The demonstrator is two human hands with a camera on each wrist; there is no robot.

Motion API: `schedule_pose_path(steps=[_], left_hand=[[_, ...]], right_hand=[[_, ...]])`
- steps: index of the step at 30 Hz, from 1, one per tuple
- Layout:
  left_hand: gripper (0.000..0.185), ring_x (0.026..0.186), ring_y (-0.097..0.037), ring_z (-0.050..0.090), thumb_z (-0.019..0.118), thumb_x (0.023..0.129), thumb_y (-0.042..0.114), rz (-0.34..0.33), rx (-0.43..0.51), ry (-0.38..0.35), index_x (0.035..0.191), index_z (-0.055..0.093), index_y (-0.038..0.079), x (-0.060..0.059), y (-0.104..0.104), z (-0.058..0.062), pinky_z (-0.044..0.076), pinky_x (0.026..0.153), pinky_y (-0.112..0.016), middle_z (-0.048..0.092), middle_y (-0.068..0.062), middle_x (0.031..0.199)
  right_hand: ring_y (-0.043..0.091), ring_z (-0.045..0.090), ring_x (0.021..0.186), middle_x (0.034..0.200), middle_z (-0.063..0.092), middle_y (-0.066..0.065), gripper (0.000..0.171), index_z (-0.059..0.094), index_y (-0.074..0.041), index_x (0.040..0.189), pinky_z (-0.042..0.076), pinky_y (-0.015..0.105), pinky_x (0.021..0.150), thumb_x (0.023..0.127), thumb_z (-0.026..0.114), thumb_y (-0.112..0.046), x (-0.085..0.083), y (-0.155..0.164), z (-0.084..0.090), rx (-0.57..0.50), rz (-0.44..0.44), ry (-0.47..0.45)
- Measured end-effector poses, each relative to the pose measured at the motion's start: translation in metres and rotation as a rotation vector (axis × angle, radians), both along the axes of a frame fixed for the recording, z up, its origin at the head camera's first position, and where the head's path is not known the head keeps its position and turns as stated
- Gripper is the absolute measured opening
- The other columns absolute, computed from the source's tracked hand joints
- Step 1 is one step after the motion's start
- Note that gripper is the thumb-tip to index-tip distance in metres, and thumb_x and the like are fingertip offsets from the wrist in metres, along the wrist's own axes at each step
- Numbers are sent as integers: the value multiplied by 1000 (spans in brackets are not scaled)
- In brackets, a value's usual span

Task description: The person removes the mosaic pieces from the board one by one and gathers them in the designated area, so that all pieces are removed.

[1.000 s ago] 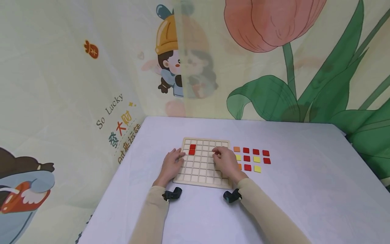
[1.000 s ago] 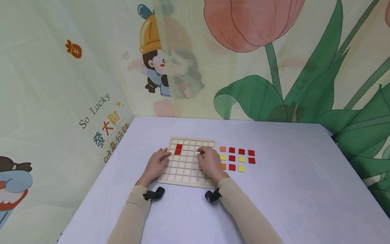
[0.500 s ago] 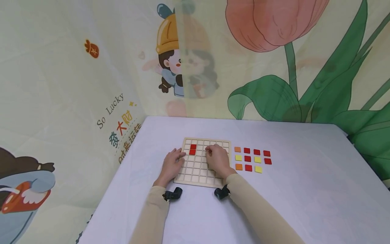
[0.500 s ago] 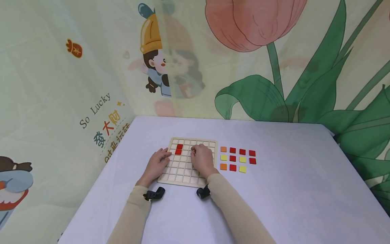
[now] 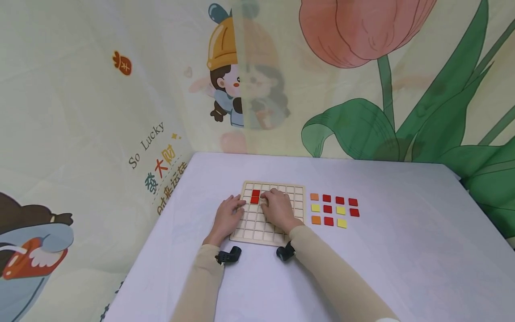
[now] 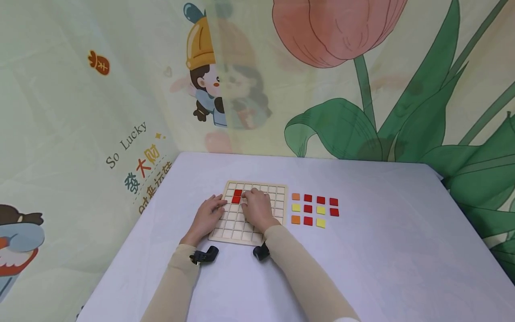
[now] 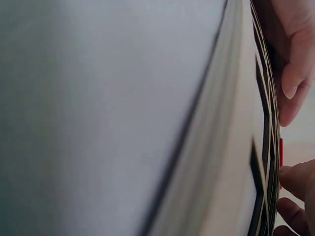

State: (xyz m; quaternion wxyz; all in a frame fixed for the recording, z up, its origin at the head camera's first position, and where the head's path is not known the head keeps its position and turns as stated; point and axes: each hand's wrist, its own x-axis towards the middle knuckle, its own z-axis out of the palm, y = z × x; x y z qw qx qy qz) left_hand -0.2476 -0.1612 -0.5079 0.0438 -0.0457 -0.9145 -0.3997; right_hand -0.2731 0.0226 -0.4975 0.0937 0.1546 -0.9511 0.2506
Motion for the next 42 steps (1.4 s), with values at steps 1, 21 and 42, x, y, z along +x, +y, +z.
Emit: schedule_pose_path(steps=[1,21,42], left_hand=[[27,134,-18,24,52,90,18,-1,-2,1,115,62,14,0,0,0,10,113,-33,42,-1,139],[26,133,-21,26,53,90,16,-1,-26,23,114,63,12,-1,2,2,13,113,-38,43,-4,138],[26,133,-20,26,53,90,17,4,-22,17,113,63,13,-1,1,2,13,113,-36,44,-2,137]], right_hand=[[18,54,89,94,57,-2,24,65,-16,105,42,39,87,83,63,-23,-1,-1,0,10,4,0],[17,49,78,87,53,-2,23,65,-16,101,41,34,75,83,64,-30,-7,-20,1,13,-49,-65],[13,52,76,93,61,-3,20,61,-14,99,48,30,75,81,67,-20,-7,-25,-4,-93,-43,-26]])
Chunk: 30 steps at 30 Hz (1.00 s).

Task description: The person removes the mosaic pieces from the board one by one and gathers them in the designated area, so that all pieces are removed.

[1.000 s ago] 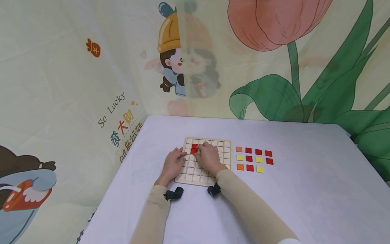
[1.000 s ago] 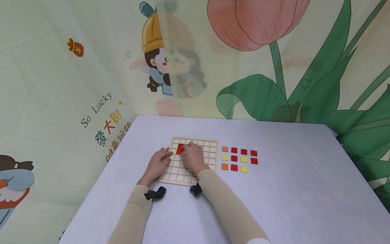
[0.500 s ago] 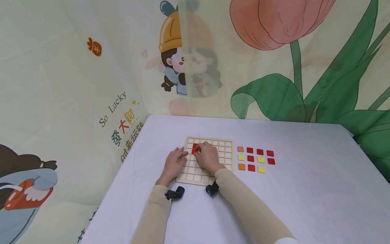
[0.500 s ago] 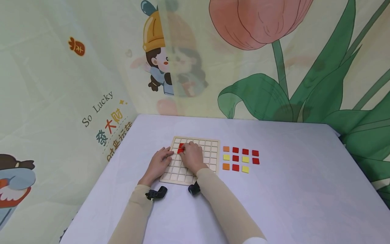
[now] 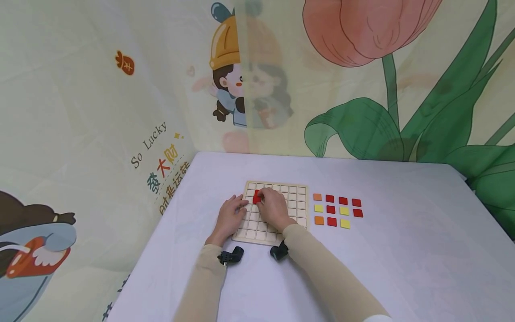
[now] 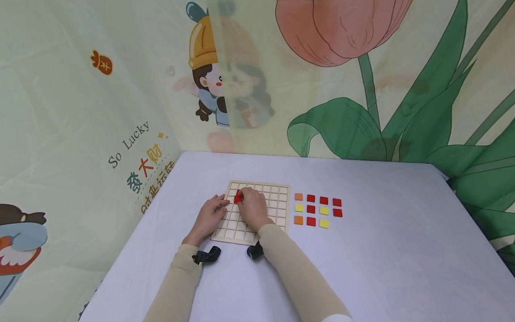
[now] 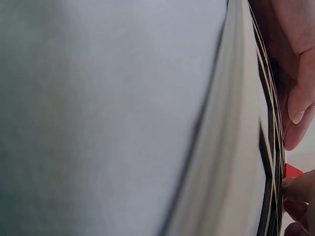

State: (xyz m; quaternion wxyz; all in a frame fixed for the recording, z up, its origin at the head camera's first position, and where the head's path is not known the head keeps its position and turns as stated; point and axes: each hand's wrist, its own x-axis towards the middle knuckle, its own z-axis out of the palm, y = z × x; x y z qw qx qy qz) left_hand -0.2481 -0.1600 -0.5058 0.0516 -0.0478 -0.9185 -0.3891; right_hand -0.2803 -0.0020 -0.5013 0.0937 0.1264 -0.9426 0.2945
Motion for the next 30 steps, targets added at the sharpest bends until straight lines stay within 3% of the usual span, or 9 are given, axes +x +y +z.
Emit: schedule_pose_path(steps=[9,17,24,30], left_hand=[[27,134,-18,24,53,90,19,12,2,-21,114,63,14,-1,0,0,12,113,-35,43,0,138],[26,134,-17,25,53,89,18,11,-7,-17,113,64,14,-1,0,-2,12,113,-34,44,0,137],[27,134,-17,24,53,90,19,7,-8,-18,114,63,14,-1,0,-1,12,113,-33,43,1,138],[27,134,-18,24,52,90,19,4,-5,-22,115,63,14,1,0,0,12,113,-33,43,1,138]], right_hand=[[11,48,67,86,55,-5,17,61,-18,98,44,22,59,82,65,-18,1,0,-2,-18,45,5],[9,52,73,86,58,-7,19,62,-17,104,47,22,63,85,63,-18,5,2,0,-81,44,-41],[9,53,68,88,58,-7,26,59,-18,112,47,21,56,86,60,-16,10,11,4,-196,54,-102],[9,53,72,95,62,-4,33,60,-15,119,47,21,59,86,60,-16,19,23,9,-203,62,-90]])
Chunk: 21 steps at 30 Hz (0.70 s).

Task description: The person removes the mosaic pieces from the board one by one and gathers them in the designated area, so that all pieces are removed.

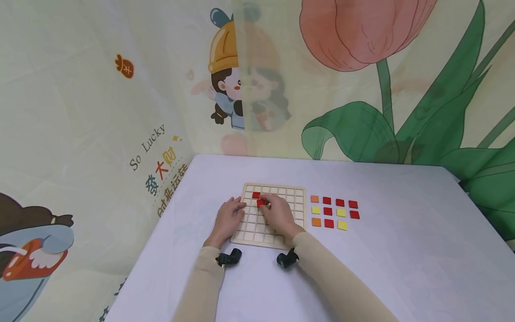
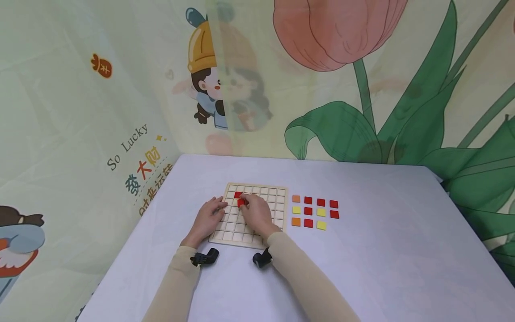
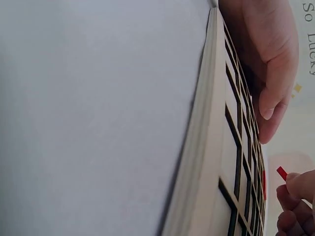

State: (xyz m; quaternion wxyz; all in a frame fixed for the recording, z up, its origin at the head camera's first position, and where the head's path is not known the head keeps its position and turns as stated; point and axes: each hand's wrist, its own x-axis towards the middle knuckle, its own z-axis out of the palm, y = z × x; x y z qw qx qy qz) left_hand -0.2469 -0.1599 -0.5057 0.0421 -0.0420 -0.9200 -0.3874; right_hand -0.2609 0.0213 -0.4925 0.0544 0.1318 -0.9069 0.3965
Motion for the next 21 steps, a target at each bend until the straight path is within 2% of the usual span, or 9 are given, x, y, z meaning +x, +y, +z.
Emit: schedule_pose_path(steps=[5,14,21], left_hand=[[28,134,-19,24,52,90,18,-5,-1,5,115,62,13,1,0,1,12,113,-35,43,-1,138],[28,134,-17,23,52,90,18,-2,17,-9,115,62,14,1,-1,-2,9,113,-32,42,0,139],[29,135,-17,22,51,90,19,1,13,-10,117,62,14,1,-1,0,10,113,-33,41,-1,140]], right_hand=[[8,53,72,96,63,-5,34,61,-16,118,48,20,59,84,63,-16,8,8,2,12,12,-10],[10,49,62,81,57,-11,27,60,-20,107,42,21,49,81,67,-17,20,17,4,-66,8,-49],[10,49,65,81,57,-11,25,61,-20,104,43,22,52,80,68,-17,32,24,12,-105,-6,-27]])
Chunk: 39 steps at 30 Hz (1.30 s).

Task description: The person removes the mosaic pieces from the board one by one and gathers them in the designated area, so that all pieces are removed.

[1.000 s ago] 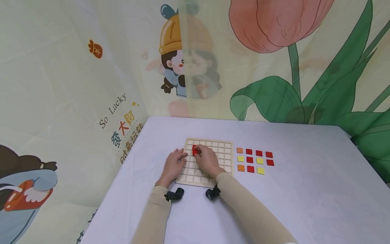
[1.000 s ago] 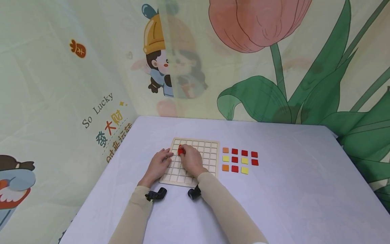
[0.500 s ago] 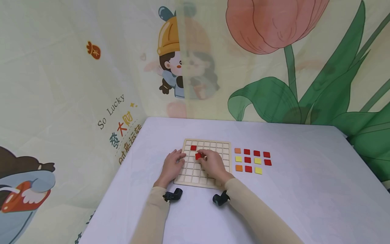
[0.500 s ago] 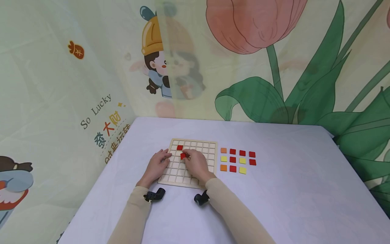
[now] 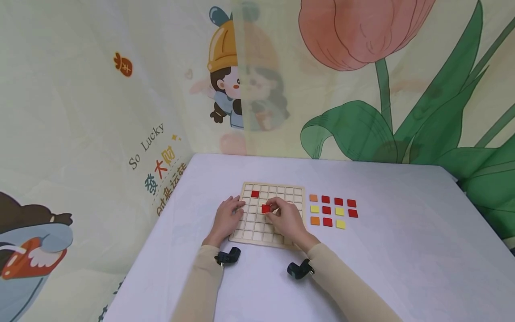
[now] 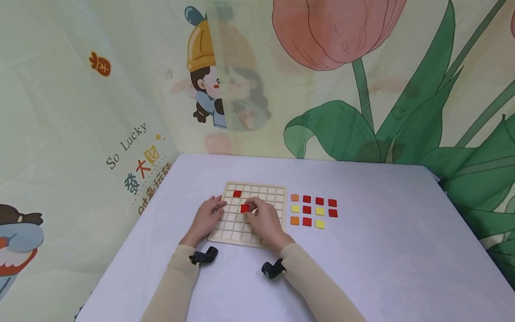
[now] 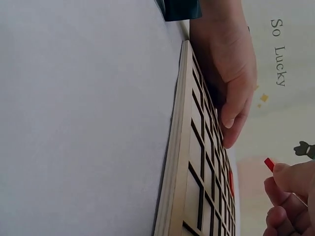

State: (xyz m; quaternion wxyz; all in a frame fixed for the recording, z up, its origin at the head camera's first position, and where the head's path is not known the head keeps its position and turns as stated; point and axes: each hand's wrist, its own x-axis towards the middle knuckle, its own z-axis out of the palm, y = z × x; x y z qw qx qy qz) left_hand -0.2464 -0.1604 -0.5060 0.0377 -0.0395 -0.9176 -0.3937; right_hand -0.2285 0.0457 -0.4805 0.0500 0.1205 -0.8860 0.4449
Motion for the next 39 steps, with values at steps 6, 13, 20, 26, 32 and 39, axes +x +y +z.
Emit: schedule_pose_path(steps=[6,13,20,26,32,39], left_hand=[[29,135,-18,22,51,90,19,-1,-4,4,116,62,13,-1,0,1,10,113,-34,42,-1,139],[29,135,-17,22,51,91,20,3,-7,-1,117,62,14,-1,1,0,10,113,-33,41,0,140],[29,135,-16,22,50,91,20,5,-7,-3,117,61,14,-1,2,0,9,113,-33,41,0,140],[29,135,-16,21,50,90,19,9,-1,-7,117,61,14,-1,1,-1,9,113,-33,40,0,140],[29,135,-17,21,50,90,19,7,-2,-8,117,61,14,-1,2,-1,9,114,-34,40,0,140],[29,135,-18,21,50,91,19,4,-5,-5,117,61,13,-1,2,-1,9,113,-33,40,0,140]], right_hand=[[12,50,69,87,58,-11,28,61,-19,111,46,22,54,83,66,-16,12,12,2,-14,-5,-20],[13,50,68,89,57,-9,32,60,-19,116,46,21,50,84,64,-16,20,33,-3,-55,-46,-16],[15,50,67,91,57,-7,32,59,-20,115,45,22,47,85,63,-14,27,53,-3,-90,-123,-3],[16,50,68,92,56,-6,32,58,-22,116,45,21,47,85,63,-19,35,65,-5,-80,-146,-35],[17,50,73,93,56,-6,33,57,-23,118,46,21,49,85,64,-20,43,75,-7,-70,-179,-64],[18,51,74,91,58,-3,36,59,-22,116,50,21,52,82,68,-18,50,88,-5,-70,-230,-58]])
